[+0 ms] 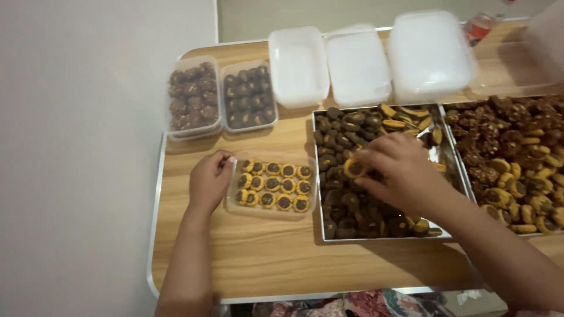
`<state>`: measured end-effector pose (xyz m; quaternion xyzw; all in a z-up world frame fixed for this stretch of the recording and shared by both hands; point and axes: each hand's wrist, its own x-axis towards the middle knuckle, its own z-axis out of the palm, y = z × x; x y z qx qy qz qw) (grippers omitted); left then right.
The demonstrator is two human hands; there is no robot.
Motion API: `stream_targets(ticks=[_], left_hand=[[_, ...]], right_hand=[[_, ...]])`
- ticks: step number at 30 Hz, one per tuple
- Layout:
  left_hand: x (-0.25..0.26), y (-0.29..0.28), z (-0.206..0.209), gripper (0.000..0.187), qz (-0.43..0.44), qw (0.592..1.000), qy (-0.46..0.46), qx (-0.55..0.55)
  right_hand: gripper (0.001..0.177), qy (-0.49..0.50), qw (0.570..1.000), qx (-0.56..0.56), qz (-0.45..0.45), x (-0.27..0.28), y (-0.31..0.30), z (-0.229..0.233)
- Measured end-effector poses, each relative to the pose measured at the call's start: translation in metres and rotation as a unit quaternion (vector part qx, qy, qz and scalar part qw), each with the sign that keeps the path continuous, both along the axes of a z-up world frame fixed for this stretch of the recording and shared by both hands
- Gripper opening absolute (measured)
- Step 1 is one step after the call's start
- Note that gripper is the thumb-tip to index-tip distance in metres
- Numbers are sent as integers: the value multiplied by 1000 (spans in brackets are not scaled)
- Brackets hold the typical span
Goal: Packing various types of cookies from large metal trays into smaller plastic containers.
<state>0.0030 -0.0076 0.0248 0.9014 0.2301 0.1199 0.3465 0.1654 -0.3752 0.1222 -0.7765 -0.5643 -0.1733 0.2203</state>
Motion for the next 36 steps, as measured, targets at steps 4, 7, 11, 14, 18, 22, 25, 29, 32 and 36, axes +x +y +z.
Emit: stream_targets(ticks=[4,7,11,14,18,22,25,29,32,36], left_hand=[[1,4,-3,19,-2,1000,-4,-6],[0,3,3,21,-14,1000,-1,3],[0,4,1,22,-21,1000,1,11],[-1,4,6,21,-24,1000,5,9],[-5,1,15,20,-36,999,-8,-2],[-6,1,17,20,-37,999,-9,1],[-6,-2,21,20,-41,999,-6,1],[-6,-3,25,21,-41,999,-1,-1],[-4,1,22,20,-49,999,-8,-6],[-5,1,20,20,-49,999,-11,-5]], right_hand=[[34,46,988,-146,3,-7,37,-11],[35,59,976,-210,17,-9,64,-16],[30,52,969,-241,2,-4,87,-37],[31,49,956,-290,-23,-4,101,-42],[33,40,929,-364,-60,-6,111,-40],[33,7,920,-382,-85,-11,116,-36],[38,0,924,-374,-80,-12,116,-37],[34,-14,937,-345,-46,-12,116,-43],[33,-58,943,-324,-52,-9,115,-52],[27,-105,951,-283,-65,-2,109,-59]])
